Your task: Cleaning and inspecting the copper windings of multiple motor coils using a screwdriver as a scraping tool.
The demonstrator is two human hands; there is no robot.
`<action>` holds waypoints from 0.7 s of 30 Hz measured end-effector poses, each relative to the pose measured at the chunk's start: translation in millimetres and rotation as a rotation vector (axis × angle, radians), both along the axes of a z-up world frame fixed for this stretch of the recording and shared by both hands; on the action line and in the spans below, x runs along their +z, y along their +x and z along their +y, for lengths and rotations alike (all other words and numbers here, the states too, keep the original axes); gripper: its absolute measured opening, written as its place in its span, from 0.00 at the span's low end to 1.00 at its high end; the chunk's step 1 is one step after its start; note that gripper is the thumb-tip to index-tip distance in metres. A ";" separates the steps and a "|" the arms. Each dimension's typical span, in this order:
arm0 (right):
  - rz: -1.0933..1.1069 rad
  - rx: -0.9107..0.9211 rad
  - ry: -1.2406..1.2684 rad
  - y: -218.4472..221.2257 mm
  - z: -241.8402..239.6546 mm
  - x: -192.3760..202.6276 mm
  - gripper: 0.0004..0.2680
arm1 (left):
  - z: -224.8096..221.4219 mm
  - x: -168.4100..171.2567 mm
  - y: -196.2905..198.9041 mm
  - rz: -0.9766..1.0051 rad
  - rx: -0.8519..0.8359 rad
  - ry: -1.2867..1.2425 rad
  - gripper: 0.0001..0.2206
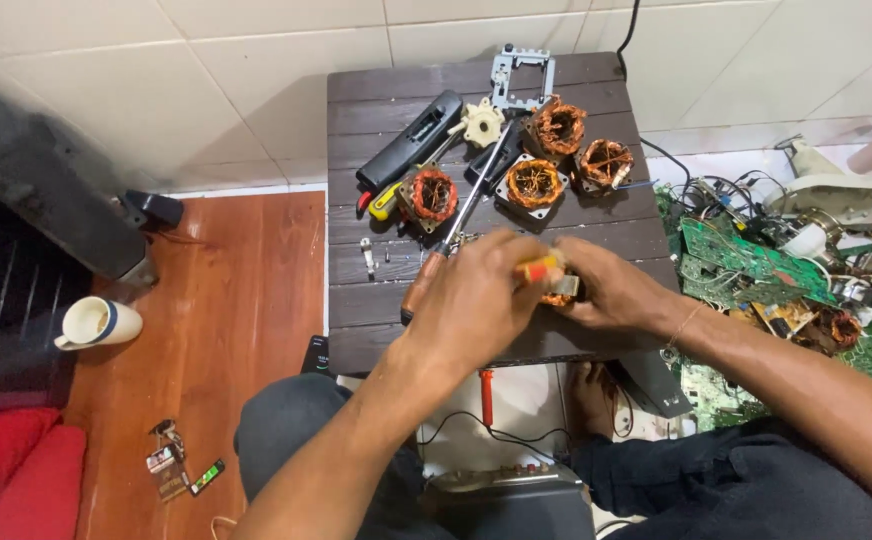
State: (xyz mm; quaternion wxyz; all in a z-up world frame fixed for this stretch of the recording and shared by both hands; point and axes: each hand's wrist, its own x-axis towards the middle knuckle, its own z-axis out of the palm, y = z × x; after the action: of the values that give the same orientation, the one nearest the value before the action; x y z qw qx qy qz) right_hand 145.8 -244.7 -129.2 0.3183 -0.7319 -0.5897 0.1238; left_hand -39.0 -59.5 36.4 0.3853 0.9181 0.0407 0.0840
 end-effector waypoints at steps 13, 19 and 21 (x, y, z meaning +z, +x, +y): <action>-0.034 -0.018 0.024 -13.1 6.8 32.9 0.15 | 2.9 -1.3 4.3 0.047 0.031 0.181 0.10; -0.055 -0.071 -0.018 -16.4 9.2 33.4 0.16 | 4.3 1.9 3.9 0.039 0.034 0.144 0.11; -0.003 -0.062 -0.083 -2.3 0.8 4.8 0.15 | 1.9 -14.4 6.6 0.059 0.052 0.191 0.09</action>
State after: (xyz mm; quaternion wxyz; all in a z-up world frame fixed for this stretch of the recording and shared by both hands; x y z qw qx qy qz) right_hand 143.6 -243.9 -124.4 0.2904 -0.7625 -0.5616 0.1373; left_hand -32.4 -57.6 22.0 0.2924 0.9513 0.0679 0.0703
